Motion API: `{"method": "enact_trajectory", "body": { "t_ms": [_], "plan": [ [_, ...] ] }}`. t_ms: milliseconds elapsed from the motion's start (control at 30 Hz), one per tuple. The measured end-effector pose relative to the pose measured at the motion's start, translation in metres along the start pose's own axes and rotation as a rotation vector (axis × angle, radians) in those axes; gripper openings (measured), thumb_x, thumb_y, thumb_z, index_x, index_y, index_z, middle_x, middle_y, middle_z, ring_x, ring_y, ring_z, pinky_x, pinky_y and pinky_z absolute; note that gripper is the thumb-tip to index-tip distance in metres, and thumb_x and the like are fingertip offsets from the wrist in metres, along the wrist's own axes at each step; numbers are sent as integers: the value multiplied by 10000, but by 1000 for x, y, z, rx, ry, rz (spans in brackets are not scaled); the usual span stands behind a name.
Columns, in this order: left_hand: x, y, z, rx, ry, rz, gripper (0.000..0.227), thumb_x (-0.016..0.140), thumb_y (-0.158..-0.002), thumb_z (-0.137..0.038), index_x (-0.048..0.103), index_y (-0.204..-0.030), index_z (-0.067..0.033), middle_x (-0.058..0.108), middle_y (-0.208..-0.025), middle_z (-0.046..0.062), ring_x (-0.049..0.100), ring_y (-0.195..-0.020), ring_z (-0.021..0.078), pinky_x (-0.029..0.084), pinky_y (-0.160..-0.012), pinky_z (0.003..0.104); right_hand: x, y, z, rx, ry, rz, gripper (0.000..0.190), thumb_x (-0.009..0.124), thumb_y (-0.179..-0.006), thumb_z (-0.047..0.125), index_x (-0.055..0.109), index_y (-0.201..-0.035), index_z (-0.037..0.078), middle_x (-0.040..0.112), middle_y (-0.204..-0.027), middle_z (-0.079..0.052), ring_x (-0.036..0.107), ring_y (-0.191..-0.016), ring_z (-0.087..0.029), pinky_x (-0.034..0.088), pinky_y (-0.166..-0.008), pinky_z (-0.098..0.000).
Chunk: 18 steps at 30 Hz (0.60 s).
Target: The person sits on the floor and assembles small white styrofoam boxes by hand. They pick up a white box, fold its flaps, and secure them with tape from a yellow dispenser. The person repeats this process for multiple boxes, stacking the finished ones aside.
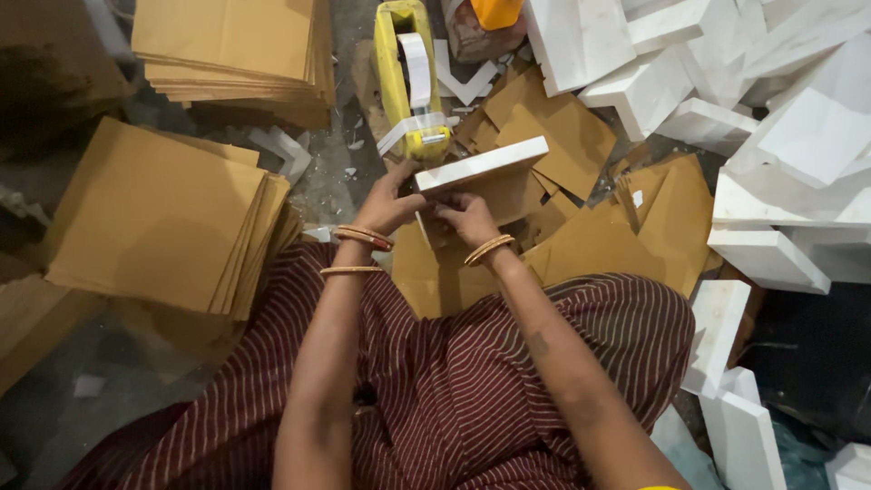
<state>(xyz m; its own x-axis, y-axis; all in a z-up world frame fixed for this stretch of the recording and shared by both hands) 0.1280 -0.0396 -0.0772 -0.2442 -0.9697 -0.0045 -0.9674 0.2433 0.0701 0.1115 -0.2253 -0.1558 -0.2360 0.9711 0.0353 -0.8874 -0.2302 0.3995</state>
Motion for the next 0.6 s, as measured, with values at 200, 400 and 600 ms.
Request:
{"method": "enact_trajectory", "body": {
  "t_ms": [200, 400, 600],
  "plan": [
    [8, 6, -21, 54, -222, -224, 467, 857, -784, -216, 665, -1165, -28, 761, -992, 147, 754, -910, 245, 577, -794, 365, -1, 1, -2, 24, -2, -11, 186, 697, -947, 101, 726, -1085, -20, 746, -905, -45, 668, -743, -109, 551, -665, -271],
    [12, 14, -24, 99, -351, -290, 404, 796, -799, -117, 661, -1172, -46, 740, -1012, 174, 734, -908, 327, 565, -782, 404, 0, 28, 64, -173, 547, -48, 249, 747, -930, 175, 742, -1105, -3, 753, -949, -91, 707, -815, -189, 571, -750, -352],
    [15, 26, -23, 86, -309, -258, 519, 773, -725, -27, 635, -1225, -48, 720, -983, 164, 702, -849, 281, 559, -778, 373, 6, 71, 160, -521, 958, -382, 214, 716, -979, 289, 756, -1071, 100, 740, -1008, -90, 705, -901, -264, 553, -823, -411]
  ]
}}
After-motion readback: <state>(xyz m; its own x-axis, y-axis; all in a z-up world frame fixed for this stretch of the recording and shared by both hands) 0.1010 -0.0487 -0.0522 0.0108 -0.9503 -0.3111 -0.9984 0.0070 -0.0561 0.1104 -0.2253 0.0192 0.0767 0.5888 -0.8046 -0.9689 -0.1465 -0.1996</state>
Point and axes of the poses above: each hand's wrist, its own y-axis away from the middle knuckle, its own x-axis out of the palm, z = x × y, the point moved 6 cm from there along -y, towards the middle knuckle
